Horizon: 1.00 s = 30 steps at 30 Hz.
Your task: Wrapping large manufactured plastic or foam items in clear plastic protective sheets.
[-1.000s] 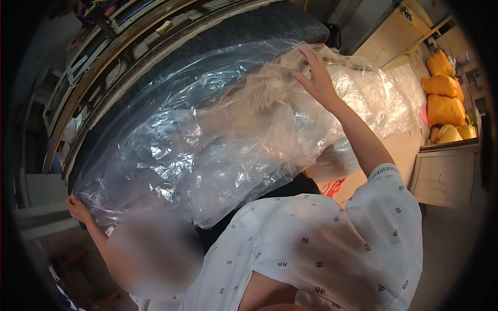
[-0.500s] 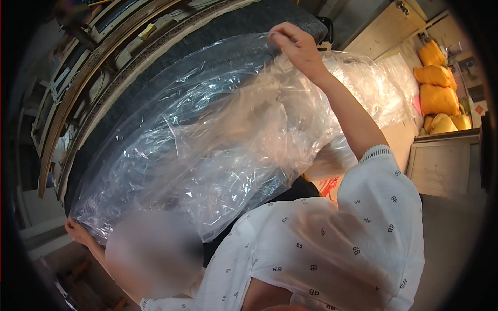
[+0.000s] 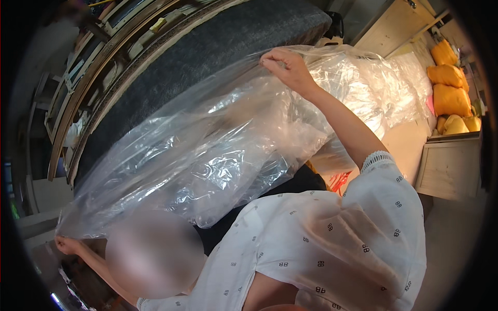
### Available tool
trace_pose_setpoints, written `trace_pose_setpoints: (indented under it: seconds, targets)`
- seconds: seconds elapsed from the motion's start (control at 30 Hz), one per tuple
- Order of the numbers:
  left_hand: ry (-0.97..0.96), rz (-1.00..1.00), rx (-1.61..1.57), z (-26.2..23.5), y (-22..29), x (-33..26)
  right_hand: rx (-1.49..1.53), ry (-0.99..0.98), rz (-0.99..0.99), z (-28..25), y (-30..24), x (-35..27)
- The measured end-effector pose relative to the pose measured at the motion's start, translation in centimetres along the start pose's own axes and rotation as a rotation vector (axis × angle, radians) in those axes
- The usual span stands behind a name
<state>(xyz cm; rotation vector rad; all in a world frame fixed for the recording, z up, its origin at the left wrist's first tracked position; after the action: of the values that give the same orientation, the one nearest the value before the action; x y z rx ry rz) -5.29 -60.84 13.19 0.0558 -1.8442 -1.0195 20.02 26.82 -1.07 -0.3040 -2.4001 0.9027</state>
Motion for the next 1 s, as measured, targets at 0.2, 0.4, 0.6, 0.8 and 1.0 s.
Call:
trace_pose_setpoints:
  seconds: [0.2,0.4,0.6,0.8,1.0]
  targets:
    - [-0.04,0.02,-0.096,-8.2,3.4,4.2,-0.203,0.136,0.016,-0.4,-2.5,1.5]
    - [-0.231,-0.138,-0.214,-11.7,3.9,-0.3,-0.303,0.093,-0.049,-0.9,-3.2,2.0]
    - [-0.322,-0.383,-0.214,-13.1,-1.4,-5.0,-0.399,0.066,-0.153,-1.2,-2.0,4.2]
    - [-0.408,-0.507,-0.211,-7.6,-6.8,-6.3,0.041,0.07,-0.185,-4.6,-0.7,11.1]
    - [-0.114,-0.743,-0.747,4.2,1.7,-9.3,0.177,0.541,-0.057,-12.1,-2.4,21.6]
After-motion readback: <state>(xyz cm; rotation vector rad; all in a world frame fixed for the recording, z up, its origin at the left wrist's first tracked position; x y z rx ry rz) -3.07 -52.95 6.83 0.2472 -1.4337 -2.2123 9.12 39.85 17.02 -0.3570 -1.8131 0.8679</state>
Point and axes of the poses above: each hand's wrist, its own x-axis towards the middle knuckle, its own z-axis out of the palm, y = z × x, the point moved 10 cm from there along x, towards the middle knuckle, and after that the axes turned 14 degrees about -x, right-handed, at the moved point
